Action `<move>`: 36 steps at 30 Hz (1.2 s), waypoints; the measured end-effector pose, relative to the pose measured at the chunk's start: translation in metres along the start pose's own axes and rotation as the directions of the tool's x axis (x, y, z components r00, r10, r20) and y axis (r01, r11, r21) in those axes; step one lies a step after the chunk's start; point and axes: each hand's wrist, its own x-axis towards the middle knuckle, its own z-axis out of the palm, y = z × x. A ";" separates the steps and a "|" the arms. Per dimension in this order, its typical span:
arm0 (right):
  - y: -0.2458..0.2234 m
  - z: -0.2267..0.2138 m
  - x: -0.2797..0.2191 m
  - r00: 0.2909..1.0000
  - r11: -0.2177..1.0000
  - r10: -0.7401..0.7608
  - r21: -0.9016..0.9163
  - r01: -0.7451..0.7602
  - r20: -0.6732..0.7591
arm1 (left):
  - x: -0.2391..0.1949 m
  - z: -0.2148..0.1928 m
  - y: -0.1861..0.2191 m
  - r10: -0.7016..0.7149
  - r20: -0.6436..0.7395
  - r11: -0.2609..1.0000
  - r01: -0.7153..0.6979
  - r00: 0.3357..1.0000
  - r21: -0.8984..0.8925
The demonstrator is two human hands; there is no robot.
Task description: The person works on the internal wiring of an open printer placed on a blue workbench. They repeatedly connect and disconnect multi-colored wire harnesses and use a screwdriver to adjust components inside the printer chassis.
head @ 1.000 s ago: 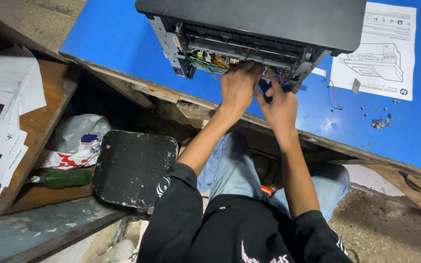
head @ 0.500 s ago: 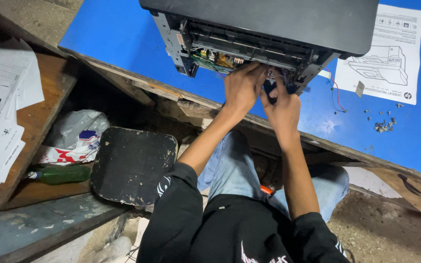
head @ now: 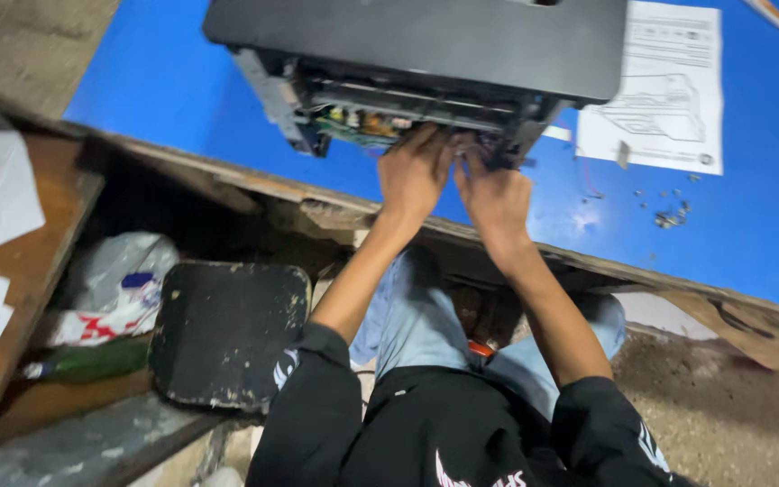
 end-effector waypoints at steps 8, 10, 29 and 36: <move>0.001 -0.001 0.003 1.000 0.999 -0.024 -0.044 0.025 0.019 | -0.047 -0.025 0.000 0.201 -0.119 0.972 -0.182 0.972 0.149; 0.002 -0.005 0.000 0.999 0.998 -0.038 -0.044 0.039 0.035 | -0.057 -0.030 -0.015 0.245 0.035 0.951 -0.248 0.969 0.184; 0.009 -0.025 -0.040 0.992 0.847 0.054 0.531 0.013 -0.111 | -0.050 -0.046 -0.018 0.224 0.175 0.974 -0.213 0.959 -0.080; 0.006 -0.026 -0.038 0.992 0.838 0.088 0.545 -0.023 -0.093 | -0.018 -0.040 0.005 0.162 0.121 0.977 -0.142 0.979 -0.160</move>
